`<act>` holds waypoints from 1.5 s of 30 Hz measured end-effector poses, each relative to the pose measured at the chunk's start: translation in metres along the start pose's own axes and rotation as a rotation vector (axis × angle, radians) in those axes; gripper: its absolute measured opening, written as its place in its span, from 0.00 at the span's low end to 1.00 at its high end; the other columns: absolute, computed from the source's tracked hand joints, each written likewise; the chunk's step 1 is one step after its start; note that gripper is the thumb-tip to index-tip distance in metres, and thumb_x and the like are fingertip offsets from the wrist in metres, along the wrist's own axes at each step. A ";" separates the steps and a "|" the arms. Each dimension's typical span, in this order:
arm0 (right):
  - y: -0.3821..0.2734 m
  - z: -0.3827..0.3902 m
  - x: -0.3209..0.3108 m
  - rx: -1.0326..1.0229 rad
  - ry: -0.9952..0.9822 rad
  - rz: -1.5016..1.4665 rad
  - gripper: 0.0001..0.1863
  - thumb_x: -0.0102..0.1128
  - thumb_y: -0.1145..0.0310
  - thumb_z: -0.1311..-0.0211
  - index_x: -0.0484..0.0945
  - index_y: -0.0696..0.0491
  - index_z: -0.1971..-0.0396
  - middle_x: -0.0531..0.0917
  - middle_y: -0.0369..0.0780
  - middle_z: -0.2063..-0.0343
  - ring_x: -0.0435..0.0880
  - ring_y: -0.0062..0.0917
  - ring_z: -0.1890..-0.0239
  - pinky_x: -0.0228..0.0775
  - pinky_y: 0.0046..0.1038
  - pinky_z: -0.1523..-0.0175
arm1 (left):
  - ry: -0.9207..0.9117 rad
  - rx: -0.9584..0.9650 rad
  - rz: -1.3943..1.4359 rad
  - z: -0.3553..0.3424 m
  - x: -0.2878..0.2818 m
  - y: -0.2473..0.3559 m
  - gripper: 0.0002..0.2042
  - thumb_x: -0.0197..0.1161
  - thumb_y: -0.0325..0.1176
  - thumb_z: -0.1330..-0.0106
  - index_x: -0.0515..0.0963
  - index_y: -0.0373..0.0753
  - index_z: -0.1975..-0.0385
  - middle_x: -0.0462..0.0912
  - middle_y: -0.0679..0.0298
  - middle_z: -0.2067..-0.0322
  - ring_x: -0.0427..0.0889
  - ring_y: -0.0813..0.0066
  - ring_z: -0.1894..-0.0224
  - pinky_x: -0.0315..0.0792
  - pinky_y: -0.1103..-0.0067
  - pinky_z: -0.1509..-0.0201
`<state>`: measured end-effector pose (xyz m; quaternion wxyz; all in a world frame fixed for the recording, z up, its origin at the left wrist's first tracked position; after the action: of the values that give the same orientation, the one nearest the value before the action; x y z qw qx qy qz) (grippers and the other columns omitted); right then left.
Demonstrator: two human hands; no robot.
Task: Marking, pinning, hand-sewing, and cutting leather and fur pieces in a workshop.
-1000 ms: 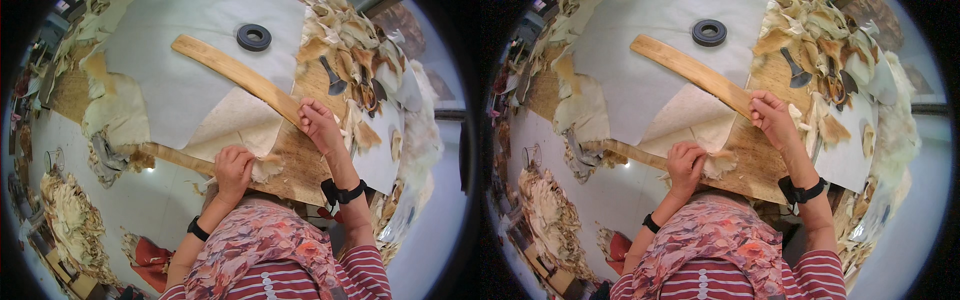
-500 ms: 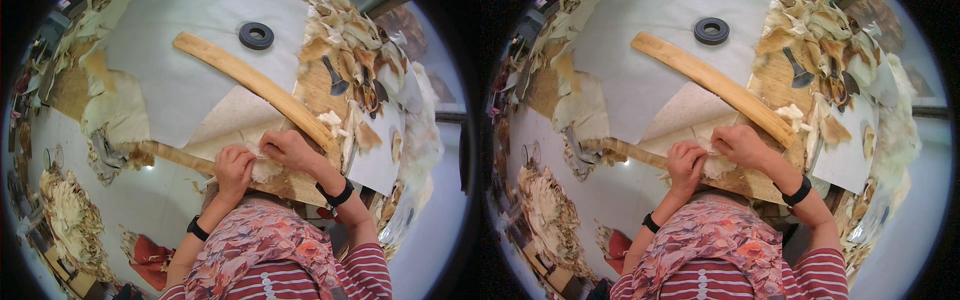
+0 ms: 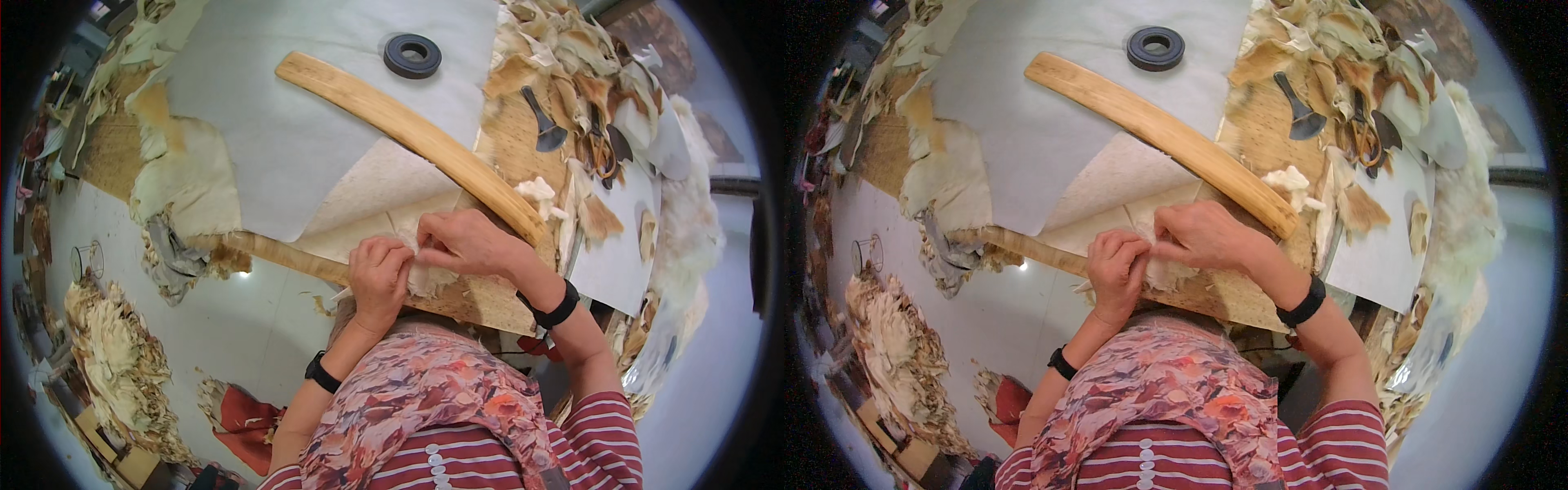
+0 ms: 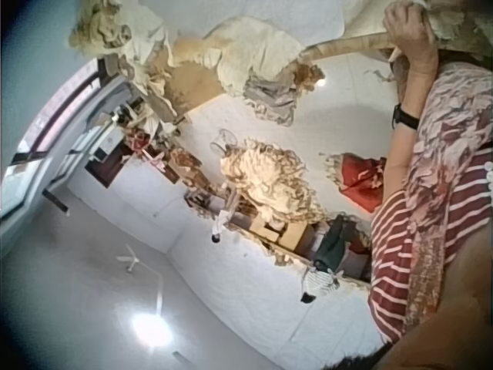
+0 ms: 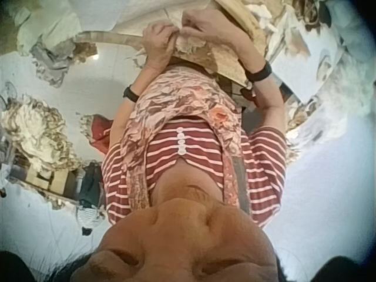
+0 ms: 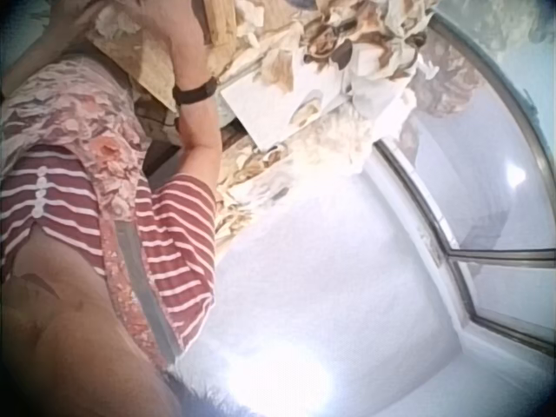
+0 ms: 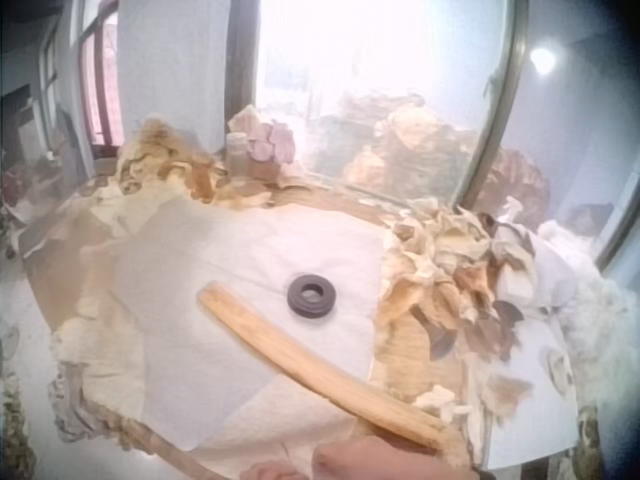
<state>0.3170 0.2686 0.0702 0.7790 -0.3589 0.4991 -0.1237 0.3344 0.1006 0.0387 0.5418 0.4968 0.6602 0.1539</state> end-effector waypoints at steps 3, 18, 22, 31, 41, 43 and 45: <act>-0.003 -0.002 -0.002 -0.047 -0.008 0.075 0.17 0.68 0.58 0.48 0.74 0.54 0.70 0.81 0.45 0.74 0.83 0.43 0.67 0.72 0.41 0.64 | -0.005 0.000 -0.004 -0.001 0.000 0.000 0.08 0.69 0.24 0.50 0.81 0.41 0.70 0.81 0.66 0.66 0.78 0.63 0.58 0.67 0.70 0.55; -0.005 -0.005 0.024 -0.094 0.038 0.208 0.35 0.66 0.65 0.50 0.64 0.49 0.40 0.80 0.42 0.82 0.82 0.42 0.76 0.71 0.39 0.71 | -0.011 -0.026 0.018 -0.001 0.000 -0.001 0.07 0.68 0.24 0.50 0.81 0.41 0.71 0.81 0.65 0.65 0.77 0.61 0.58 0.68 0.69 0.55; -0.012 0.001 0.033 -0.166 0.065 0.255 0.33 0.65 0.67 0.50 0.66 0.49 0.41 0.80 0.40 0.82 0.83 0.40 0.76 0.71 0.37 0.72 | -0.025 -0.019 -0.026 0.000 0.000 -0.003 0.06 0.67 0.26 0.49 0.79 0.41 0.71 0.80 0.65 0.65 0.77 0.62 0.57 0.67 0.69 0.55; -0.030 0.019 0.018 -0.399 0.459 0.412 0.10 0.66 0.68 0.50 0.81 0.50 0.66 0.77 0.37 0.70 0.77 0.31 0.72 0.71 0.29 0.66 | -0.012 -0.030 0.011 -0.001 0.000 0.000 0.08 0.68 0.25 0.50 0.80 0.40 0.70 0.81 0.64 0.65 0.77 0.61 0.58 0.67 0.69 0.54; 0.008 0.016 -0.001 0.451 0.405 -1.374 0.10 0.53 0.62 0.26 0.74 0.51 0.66 0.82 0.35 0.74 0.74 0.14 0.83 0.61 0.16 0.80 | -0.019 -0.002 -0.013 0.002 0.002 -0.002 0.06 0.68 0.27 0.48 0.79 0.41 0.71 0.79 0.65 0.65 0.77 0.62 0.57 0.67 0.68 0.55; 0.021 0.022 -0.014 0.438 0.322 -1.423 0.10 0.52 0.61 0.25 0.73 0.51 0.66 0.81 0.33 0.77 0.72 0.11 0.85 0.59 0.13 0.81 | -0.006 -0.001 -0.006 0.001 0.002 -0.001 0.07 0.68 0.26 0.49 0.79 0.41 0.71 0.80 0.65 0.66 0.77 0.62 0.58 0.67 0.69 0.55; 0.034 0.022 -0.042 0.225 0.514 -1.494 0.09 0.53 0.62 0.26 0.74 0.51 0.66 0.76 0.30 0.83 0.68 0.13 0.88 0.56 0.12 0.82 | 0.009 0.001 -0.003 0.001 0.000 0.000 0.07 0.69 0.25 0.49 0.80 0.40 0.72 0.80 0.66 0.66 0.77 0.62 0.59 0.67 0.70 0.56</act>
<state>0.3106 0.3256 0.0808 0.3823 -0.4779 0.2752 -0.7415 0.3348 0.1000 0.0388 0.5389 0.4953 0.6635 0.1549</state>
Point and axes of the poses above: each hand's wrist, its own z-axis away from the middle knuckle, its own x-axis out of the palm, y = z × x, the point moved 4 cm from there along -z, towards the middle knuckle
